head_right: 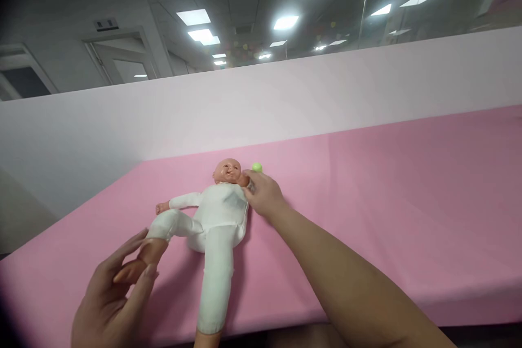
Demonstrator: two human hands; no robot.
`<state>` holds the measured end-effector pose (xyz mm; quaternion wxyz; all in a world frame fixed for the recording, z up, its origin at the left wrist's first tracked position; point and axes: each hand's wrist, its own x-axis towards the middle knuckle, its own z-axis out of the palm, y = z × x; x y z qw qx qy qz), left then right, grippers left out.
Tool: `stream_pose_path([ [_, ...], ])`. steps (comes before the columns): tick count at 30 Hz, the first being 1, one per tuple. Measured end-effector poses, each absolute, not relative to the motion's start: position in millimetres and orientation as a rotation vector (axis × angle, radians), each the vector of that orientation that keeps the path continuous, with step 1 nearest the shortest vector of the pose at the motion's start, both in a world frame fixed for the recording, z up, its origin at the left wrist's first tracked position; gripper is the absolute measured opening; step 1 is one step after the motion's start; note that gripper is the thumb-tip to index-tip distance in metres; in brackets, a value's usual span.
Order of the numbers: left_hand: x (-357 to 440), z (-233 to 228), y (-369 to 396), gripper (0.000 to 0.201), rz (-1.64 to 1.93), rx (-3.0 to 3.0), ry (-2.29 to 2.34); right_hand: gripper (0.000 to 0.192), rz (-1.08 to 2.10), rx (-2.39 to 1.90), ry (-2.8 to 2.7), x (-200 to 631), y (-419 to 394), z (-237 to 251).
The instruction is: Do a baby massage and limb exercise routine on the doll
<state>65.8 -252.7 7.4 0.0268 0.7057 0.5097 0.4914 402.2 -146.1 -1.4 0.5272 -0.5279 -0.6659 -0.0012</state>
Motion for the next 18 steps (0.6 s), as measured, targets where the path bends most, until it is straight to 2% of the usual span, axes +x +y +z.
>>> stream_pose_path([
  [7,93,36,-210,0.041,1.110,2.454,1.547,0.042,-0.020,-1.160,-1.924,388,-148,-4],
  [10,98,38,-196,0.046,0.951,2.459,1.590,0.044,-0.013,-1.167,-1.962,390,-145,-6],
  [18,106,33,-189,0.052,0.916,2.404,1.582,0.042,0.022,-1.169,-1.912,388,-142,-8],
])
